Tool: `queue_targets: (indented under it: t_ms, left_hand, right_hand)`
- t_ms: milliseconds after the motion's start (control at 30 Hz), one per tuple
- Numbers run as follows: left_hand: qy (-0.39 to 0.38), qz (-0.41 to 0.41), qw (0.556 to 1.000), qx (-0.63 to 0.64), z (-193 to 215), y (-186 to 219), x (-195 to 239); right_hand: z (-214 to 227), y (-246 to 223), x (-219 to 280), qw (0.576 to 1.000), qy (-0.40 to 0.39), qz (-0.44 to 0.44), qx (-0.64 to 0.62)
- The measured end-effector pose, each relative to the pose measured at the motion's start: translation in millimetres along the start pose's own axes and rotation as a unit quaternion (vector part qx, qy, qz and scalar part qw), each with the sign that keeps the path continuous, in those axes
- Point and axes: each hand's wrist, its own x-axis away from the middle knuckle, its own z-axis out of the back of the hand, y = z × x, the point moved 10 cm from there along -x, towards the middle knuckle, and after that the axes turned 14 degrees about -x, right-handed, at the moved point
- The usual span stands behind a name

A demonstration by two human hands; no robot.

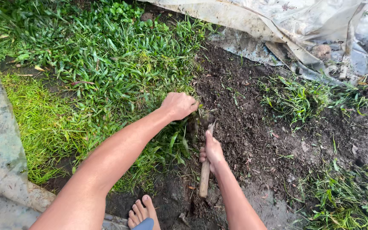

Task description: The person clears grass and weeds from a patch of soil using a small hand hoe, pulling the loose vegetation away and smoothing the dirt by hand.

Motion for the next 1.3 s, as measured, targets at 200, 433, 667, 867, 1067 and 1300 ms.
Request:
queue_targets:
  t_ms: [200,433,667,867,1067,1300]
  left_hand:
    - [0.07,-0.048,0.996,-0.001,30,-10,2]
    - [0.081,0.0,0.991,0.103,23,-75,6]
    - [0.13,0.06,0.979,0.142,23,-118,3]
    - [0.16,0.082,0.958,0.222,36,-135,2]
    - [0.218,0.104,0.939,0.245,114,-149,-15]
    - [0.402,0.046,0.881,0.246,188,-135,-3]
  right_hand:
    - [-16,-102,25,0.996,-0.005,0.086,0.031]
    - [-7,-167,15,0.981,-0.014,0.191,-0.014]
    - [-88,46,-24,0.964,-0.036,0.09,0.247]
    - [-73,63,-4,0.988,-0.078,-0.102,-0.088]
    - [-86,5,27,0.99,-0.084,-0.082,-0.076]
    - [-76,-141,33,0.979,-0.012,0.171,0.111]
